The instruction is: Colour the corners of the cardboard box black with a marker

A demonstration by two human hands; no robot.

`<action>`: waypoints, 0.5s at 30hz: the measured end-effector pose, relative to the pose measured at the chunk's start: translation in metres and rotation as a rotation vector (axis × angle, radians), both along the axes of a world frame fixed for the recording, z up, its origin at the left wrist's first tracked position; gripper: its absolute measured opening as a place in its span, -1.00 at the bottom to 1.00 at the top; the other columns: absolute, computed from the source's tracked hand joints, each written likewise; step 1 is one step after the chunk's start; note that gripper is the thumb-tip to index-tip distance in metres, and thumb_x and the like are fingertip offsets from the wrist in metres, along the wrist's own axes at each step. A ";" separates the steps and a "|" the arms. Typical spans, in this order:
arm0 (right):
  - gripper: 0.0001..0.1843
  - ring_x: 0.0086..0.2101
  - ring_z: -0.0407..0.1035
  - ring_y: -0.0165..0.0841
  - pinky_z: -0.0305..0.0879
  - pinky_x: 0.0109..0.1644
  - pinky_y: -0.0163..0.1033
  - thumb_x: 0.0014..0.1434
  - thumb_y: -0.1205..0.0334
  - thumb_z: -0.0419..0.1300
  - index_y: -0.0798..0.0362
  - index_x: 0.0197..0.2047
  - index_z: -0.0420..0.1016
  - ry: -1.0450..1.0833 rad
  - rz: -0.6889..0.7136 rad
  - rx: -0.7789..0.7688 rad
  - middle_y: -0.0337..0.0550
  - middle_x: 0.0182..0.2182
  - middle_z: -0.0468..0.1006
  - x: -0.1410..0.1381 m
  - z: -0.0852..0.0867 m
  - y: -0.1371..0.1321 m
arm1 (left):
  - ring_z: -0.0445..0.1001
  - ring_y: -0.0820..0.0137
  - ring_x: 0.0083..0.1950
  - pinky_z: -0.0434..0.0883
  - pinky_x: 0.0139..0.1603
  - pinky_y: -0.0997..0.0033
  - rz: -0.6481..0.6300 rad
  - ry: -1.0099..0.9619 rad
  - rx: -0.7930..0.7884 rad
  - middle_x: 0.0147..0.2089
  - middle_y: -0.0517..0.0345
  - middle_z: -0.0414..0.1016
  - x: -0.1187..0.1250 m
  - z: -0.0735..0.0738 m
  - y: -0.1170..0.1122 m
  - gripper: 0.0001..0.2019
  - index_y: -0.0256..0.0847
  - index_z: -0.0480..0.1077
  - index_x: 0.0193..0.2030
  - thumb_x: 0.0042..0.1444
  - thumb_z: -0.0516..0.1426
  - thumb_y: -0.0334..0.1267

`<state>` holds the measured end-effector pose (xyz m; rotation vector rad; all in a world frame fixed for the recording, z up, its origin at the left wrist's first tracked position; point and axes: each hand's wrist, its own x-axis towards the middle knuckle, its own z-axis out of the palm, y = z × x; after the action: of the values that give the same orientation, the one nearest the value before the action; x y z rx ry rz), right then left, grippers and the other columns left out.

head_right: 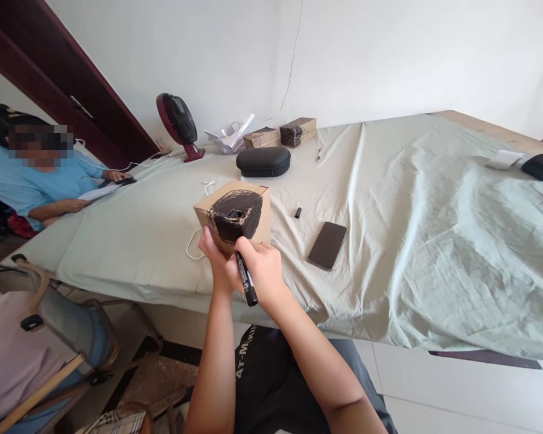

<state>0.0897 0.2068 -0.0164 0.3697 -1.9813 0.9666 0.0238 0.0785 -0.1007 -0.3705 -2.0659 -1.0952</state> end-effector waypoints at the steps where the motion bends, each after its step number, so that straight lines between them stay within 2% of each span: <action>1: -0.93 -0.58 0.28 -0.38 0.22 -0.38 -0.27 0.19 0.31 0.11 -0.07 -0.29 0.32 -0.018 -0.014 -0.003 -0.32 -0.56 0.44 0.001 0.001 0.000 | 0.09 -0.20 0.59 0.20 0.51 -0.32 0.025 0.021 -0.040 0.51 -0.43 0.02 0.002 0.005 0.000 -0.08 -0.15 -0.14 0.63 0.26 0.23 -0.03; 6: -0.93 -0.54 0.39 -0.43 0.28 -0.40 -0.34 0.33 0.27 0.13 -0.05 -0.20 0.44 -0.001 -0.029 -0.031 -0.26 -0.46 0.57 0.007 0.003 -0.003 | 0.16 -0.19 0.54 0.21 0.46 -0.34 0.085 0.023 -0.224 0.49 -0.42 0.11 0.017 0.028 0.007 -0.33 -0.17 0.06 0.56 0.35 0.10 -0.16; 8: -0.92 -0.53 0.42 -0.45 0.31 -0.41 -0.36 0.36 0.27 0.16 -0.05 -0.13 0.49 0.040 -0.031 -0.089 -0.25 -0.42 0.61 0.010 0.005 -0.002 | 0.18 -0.21 0.52 0.19 0.45 -0.38 0.095 0.010 -0.268 0.50 -0.41 0.11 0.023 0.035 0.009 -0.35 -0.16 0.10 0.54 0.35 0.10 -0.15; 11: -0.92 -0.52 0.47 -0.44 0.37 -0.38 -0.35 0.36 0.28 0.21 -0.04 -0.10 0.53 0.086 -0.027 -0.217 -0.24 -0.38 0.66 0.016 0.011 0.004 | 0.17 -0.28 0.51 0.13 0.45 -0.44 0.081 0.021 -0.311 0.52 -0.39 0.07 0.029 0.041 0.006 -0.21 -0.10 0.07 0.56 0.23 0.22 -0.06; 15: -0.98 -0.56 0.45 -0.41 0.40 -0.42 -0.30 0.31 0.22 0.28 -0.07 -0.20 0.52 -0.028 -0.021 -0.378 -0.29 -0.47 0.62 0.028 0.024 0.014 | 0.16 -0.36 0.50 0.12 0.45 -0.45 -0.018 0.090 -0.358 0.52 -0.33 0.05 0.030 0.045 -0.008 0.09 0.00 0.01 0.58 -0.07 0.40 -0.09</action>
<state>0.1182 0.2212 0.0081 0.1238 -1.7731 1.3071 0.0534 0.0707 -0.0557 -0.6029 -2.1791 -0.7008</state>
